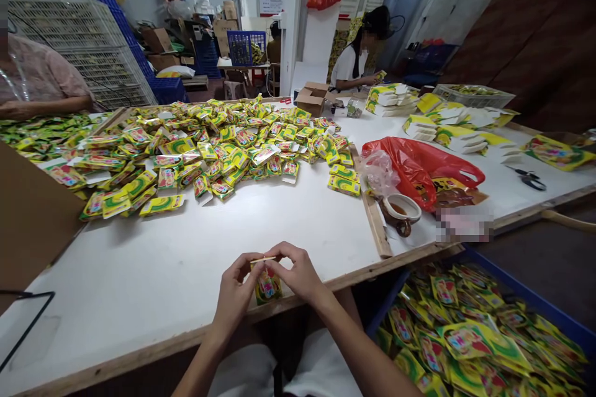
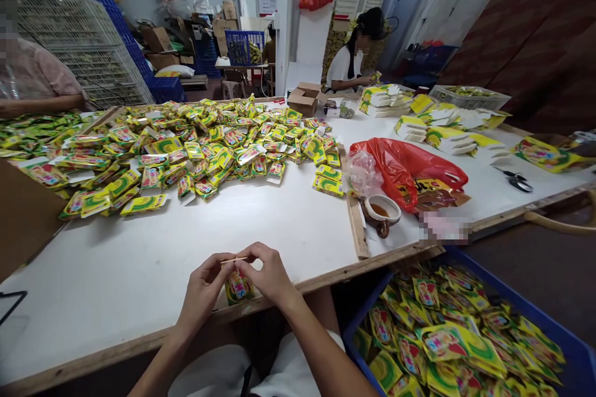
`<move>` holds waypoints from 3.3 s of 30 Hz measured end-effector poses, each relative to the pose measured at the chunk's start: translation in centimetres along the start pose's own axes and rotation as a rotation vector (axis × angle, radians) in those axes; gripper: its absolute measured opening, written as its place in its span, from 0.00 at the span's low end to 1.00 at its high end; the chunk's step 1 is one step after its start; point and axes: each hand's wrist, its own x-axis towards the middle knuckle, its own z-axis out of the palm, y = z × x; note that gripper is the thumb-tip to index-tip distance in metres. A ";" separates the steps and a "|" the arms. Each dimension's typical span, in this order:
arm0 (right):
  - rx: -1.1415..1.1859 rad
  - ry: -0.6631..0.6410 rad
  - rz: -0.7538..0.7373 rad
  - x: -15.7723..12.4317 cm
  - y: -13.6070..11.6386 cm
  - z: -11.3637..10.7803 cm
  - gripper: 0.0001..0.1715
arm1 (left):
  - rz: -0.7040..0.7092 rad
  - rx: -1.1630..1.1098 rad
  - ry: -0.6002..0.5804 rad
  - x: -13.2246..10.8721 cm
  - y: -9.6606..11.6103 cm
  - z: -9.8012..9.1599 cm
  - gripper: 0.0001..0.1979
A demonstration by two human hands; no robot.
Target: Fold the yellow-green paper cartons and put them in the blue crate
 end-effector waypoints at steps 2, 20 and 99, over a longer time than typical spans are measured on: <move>-0.014 0.011 0.000 -0.3 -0.4 0.1 0.05 | -0.013 -0.004 0.014 -0.4 0.2 0.2 0.11; -0.012 0.037 0.125 0.7 -1.2 0.2 0.07 | -0.048 -0.058 0.127 0.3 0.2 0.7 0.11; 0.163 0.027 0.182 -0.5 1.6 -1.8 0.09 | 0.038 0.120 -0.114 0.5 -0.6 0.3 0.12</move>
